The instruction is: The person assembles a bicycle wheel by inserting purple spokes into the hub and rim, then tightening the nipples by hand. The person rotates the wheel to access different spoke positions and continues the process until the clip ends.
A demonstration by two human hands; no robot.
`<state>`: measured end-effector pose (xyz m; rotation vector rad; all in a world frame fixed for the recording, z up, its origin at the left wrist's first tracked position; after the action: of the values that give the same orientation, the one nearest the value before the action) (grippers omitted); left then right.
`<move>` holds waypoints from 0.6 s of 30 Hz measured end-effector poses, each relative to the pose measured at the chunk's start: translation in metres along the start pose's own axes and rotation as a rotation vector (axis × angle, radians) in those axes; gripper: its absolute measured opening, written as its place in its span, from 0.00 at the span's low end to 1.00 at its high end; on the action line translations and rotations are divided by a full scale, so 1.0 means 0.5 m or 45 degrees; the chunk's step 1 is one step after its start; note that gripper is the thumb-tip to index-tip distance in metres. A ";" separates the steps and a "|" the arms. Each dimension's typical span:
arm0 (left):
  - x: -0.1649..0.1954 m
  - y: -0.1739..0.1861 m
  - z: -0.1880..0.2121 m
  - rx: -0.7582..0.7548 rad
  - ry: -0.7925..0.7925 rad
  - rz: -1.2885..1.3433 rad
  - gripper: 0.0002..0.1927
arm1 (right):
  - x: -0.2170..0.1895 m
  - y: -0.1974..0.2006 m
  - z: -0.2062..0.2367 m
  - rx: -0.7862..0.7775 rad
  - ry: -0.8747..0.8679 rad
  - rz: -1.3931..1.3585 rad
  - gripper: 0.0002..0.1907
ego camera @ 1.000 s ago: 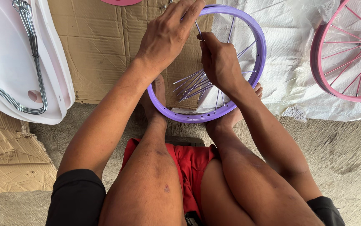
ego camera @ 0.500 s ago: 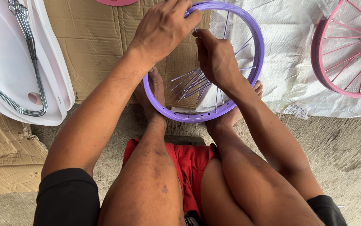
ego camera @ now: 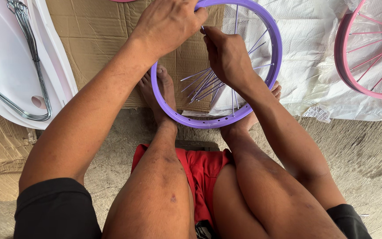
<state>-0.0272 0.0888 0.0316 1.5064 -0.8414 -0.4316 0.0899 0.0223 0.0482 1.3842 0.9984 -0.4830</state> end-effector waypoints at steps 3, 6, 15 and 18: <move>-0.002 0.006 0.006 0.065 -0.028 -0.047 0.06 | 0.007 -0.005 -0.002 -0.012 0.003 0.019 0.10; -0.003 0.003 0.006 0.057 -0.034 -0.105 0.06 | 0.007 -0.006 -0.002 -0.001 0.029 0.021 0.10; 0.002 -0.016 -0.002 0.009 -0.024 -0.248 0.04 | 0.013 -0.019 -0.011 -0.060 -0.010 0.057 0.09; 0.010 -0.021 0.002 0.045 -0.045 -0.371 0.04 | 0.017 -0.024 -0.012 -0.085 -0.041 0.051 0.09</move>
<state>-0.0220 0.0838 0.0226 1.6656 -0.6603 -0.6621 0.0832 0.0282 0.0351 1.3306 0.9506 -0.4369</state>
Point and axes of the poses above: each hand's wrist, its own z-axis away from the middle knuckle, its own y-axis out of the back of the hand, x = y × z, the point moved 7 cm from there along -z, towards the middle knuckle, and after that the axes turned 13 degrees about y, right-handed, at the moved point
